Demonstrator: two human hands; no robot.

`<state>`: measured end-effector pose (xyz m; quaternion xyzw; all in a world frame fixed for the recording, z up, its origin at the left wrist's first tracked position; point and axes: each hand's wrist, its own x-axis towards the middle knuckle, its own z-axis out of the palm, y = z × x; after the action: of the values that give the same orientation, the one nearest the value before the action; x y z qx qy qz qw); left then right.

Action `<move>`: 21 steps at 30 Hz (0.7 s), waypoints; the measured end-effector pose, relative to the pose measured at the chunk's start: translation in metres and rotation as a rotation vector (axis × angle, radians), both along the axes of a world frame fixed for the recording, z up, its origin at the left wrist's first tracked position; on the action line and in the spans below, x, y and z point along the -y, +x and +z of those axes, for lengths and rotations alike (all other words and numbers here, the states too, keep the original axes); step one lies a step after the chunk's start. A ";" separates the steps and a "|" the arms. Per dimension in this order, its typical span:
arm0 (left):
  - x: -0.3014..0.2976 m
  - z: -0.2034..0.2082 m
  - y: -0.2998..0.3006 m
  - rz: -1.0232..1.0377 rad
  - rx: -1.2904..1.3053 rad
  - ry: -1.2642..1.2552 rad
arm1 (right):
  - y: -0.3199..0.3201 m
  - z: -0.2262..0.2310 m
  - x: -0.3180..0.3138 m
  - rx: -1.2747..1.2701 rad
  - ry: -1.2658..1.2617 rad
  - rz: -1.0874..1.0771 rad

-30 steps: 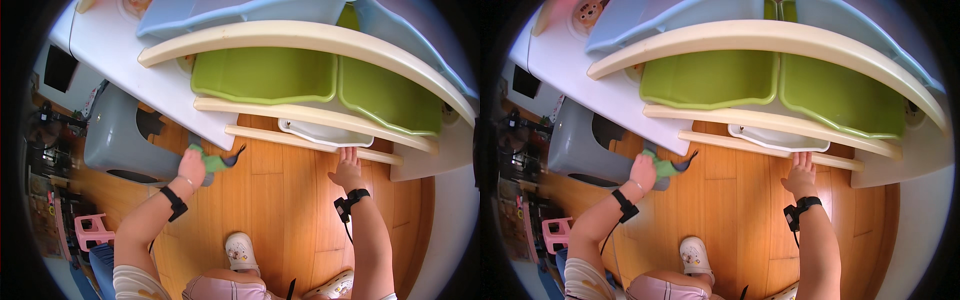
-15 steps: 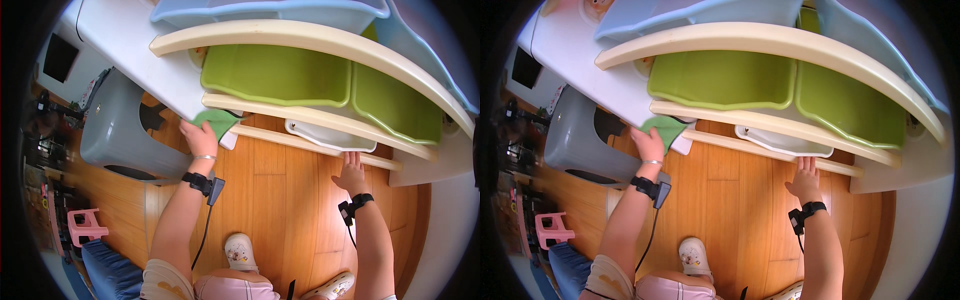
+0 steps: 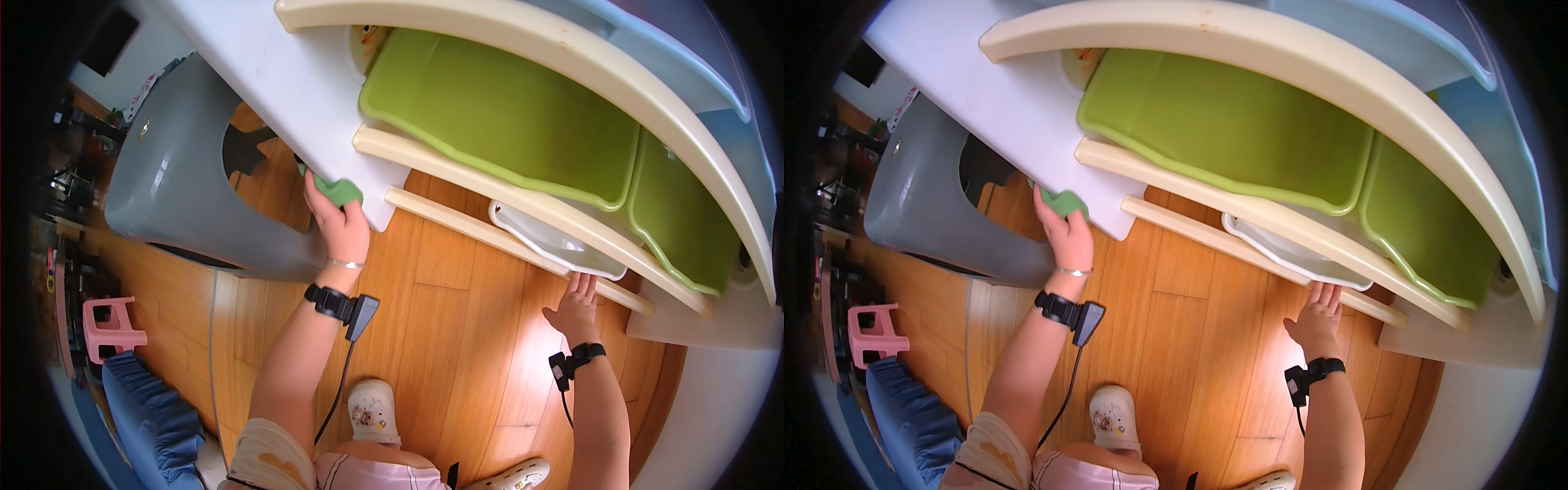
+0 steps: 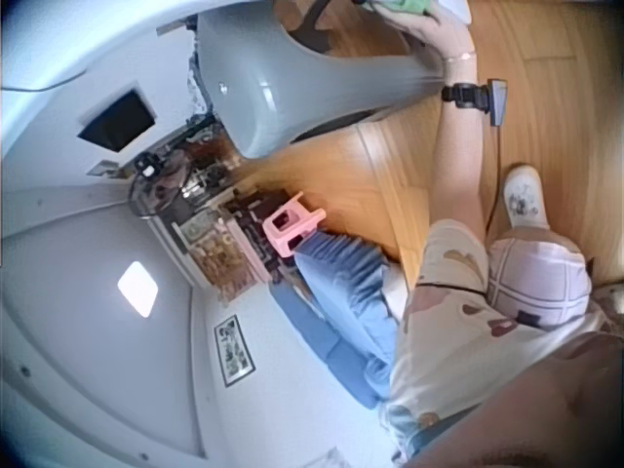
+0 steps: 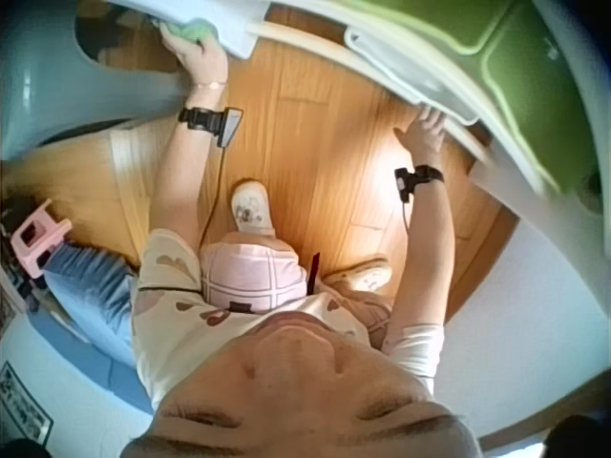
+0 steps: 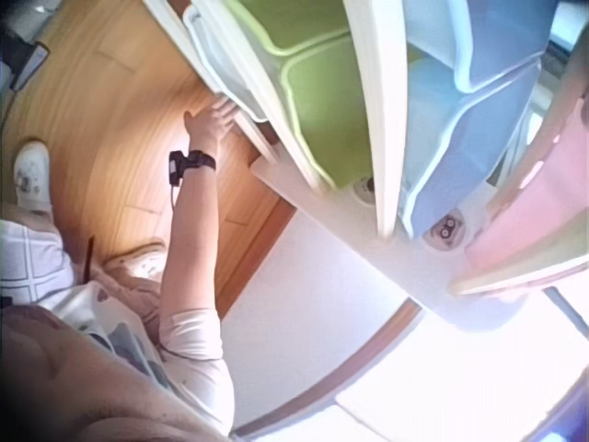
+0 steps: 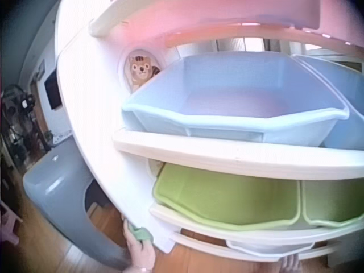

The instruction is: The person wipes the interior and exterior of a plastic storage bin using a cloth, then wipes the frame of the storage unit and a vertical appliance.

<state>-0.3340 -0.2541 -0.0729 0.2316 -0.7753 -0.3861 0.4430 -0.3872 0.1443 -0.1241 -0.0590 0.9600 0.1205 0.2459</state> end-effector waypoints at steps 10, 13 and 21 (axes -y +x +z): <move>0.002 -0.104 0.010 0.033 0.484 0.136 | -0.001 0.006 0.007 0.015 0.025 0.001; -0.001 -0.127 0.008 0.038 0.629 0.236 | 0.000 0.008 0.014 0.040 0.056 -0.031; -0.020 -0.093 0.002 0.142 0.342 0.281 | -0.001 0.011 0.016 0.088 0.051 -0.074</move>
<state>-0.3324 -0.2340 -0.1659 0.4071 -0.7596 -0.4129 0.2946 -0.3880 0.1282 -0.1132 -0.0223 0.9464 0.1330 0.2935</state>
